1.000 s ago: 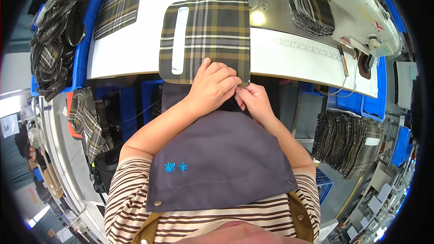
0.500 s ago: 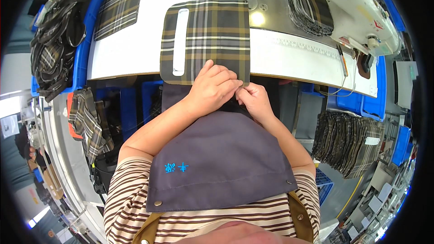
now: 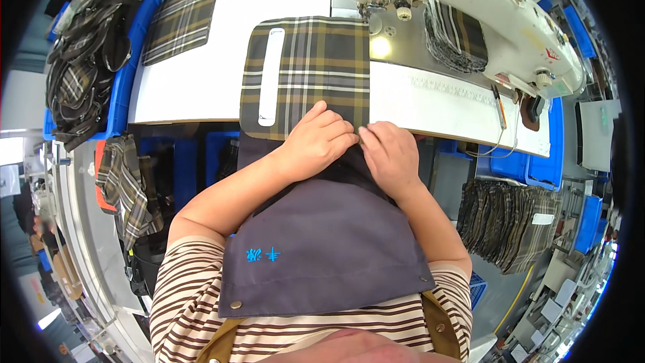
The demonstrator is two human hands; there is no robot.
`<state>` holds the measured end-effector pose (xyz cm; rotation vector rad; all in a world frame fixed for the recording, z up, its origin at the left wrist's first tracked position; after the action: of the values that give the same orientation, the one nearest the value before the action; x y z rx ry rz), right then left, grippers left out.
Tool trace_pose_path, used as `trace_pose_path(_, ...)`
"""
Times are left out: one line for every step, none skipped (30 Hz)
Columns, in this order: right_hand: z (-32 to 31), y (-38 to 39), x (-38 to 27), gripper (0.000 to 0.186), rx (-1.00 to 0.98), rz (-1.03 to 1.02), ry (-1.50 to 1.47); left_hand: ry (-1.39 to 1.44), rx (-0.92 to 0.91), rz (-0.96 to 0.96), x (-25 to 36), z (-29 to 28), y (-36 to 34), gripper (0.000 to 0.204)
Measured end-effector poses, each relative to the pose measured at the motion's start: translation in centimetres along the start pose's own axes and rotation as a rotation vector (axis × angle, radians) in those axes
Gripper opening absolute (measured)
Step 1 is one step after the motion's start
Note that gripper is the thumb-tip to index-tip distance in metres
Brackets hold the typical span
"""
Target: The recorder is using an industrial sewing machine to stitch together pieces of patterned leather, likely forming pockets or small panels for a bag.
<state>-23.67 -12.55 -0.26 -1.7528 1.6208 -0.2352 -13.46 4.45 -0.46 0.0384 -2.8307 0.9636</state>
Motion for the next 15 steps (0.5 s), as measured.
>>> trace_pose_path(0.0, -0.5, -0.2, 0.017, -0.031, -0.097, 0.007, -0.008, 0.007, 0.002, -0.1, -0.2, 0.0, 0.015)
trace_pose_path(-0.1, -0.8, 0.0, 0.017, -0.026, -0.111, 0.010, 0.042, -0.017, 0.003, -0.3, -0.5, -0.2, 0.019)
trace_pose_path(0.0, -0.8, 0.0, 0.017, -0.071, -0.131, -0.002, 0.092, -0.041, 0.003, -0.5, -0.7, -0.5, 0.023)
trace_pose_path(0.0, -0.8, 0.0, 0.018, -0.115, -0.151, -0.015, 0.080, -0.031, 0.004, -0.9, -1.0, -0.9, 0.023)
trace_pose_path(0.1, -0.7, 0.0, 0.018, -0.143, -0.166, -0.002, 0.117, -0.040, -0.066, -1.4, -1.5, -1.5, 0.026)
trace_pose_path(0.0, -0.7, -0.2, 0.018, -0.139, -0.181, 0.000, 0.155, -0.050, -0.136, -2.1, -1.8, -1.9, 0.030)
trace_pose_path(0.0, -0.8, -0.4, 0.018, -0.167, -0.180, 0.010, 0.219, -0.096, -0.193, -3.3, -1.1, -1.8, 0.039)
trace_pose_path(0.2, -0.9, -0.4, 0.018, -0.193, -0.178, 0.018, 0.207, -0.089, -0.192, -3.6, -1.0, -1.8, 0.039)
trace_pose_path(0.4, -0.9, -0.4, 0.017, -0.198, -0.183, 0.026, 0.165, -0.150, -0.221, -4.0, -0.8, -1.8, 0.043)
trace_pose_path(0.4, -0.9, -0.3, 0.017, -0.193, -0.191, 0.023, 0.124, -0.212, -0.251, -4.2, -0.6, -1.8, 0.046)
trace_pose_path(0.4, -0.9, -0.3, 0.017, -0.197, -0.179, 0.034, 0.098, -0.323, -0.274, -4.2, -0.7, -1.8, 0.053)
trace_pose_path(0.5, -1.0, -0.3, 0.017, -0.201, -0.166, 0.043, 0.089, -0.322, -0.271, -4.3, -0.8, -2.0, 0.053)
trace_pose_path(0.5, -1.1, -0.2, 0.016, -0.201, -0.160, 0.040, 0.081, -0.313, -0.268, -4.4, -0.8, -2.1, 0.054)
trace_pose_path(0.6, -1.3, 0.0, 0.016, -0.196, -0.161, 0.035, 0.075, -0.308, -0.269, -4.6, -0.7, -2.2, 0.054)
trace_pose_path(0.7, -1.6, 0.1, 0.015, -0.197, -0.148, 0.029, 0.065, -0.312, -0.273, -5.0, -0.6, -2.3, 0.055)
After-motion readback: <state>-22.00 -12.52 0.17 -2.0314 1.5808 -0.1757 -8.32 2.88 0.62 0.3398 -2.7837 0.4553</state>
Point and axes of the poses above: each hand's wrist, its own y-axis away from the middle knuckle, its own z-axis out of the palm, x = y × z, the point moved 2 cm from there along -y, towards the middle knuckle, and after that the axes turned 11 degrees about z, right-handed, at the moved point
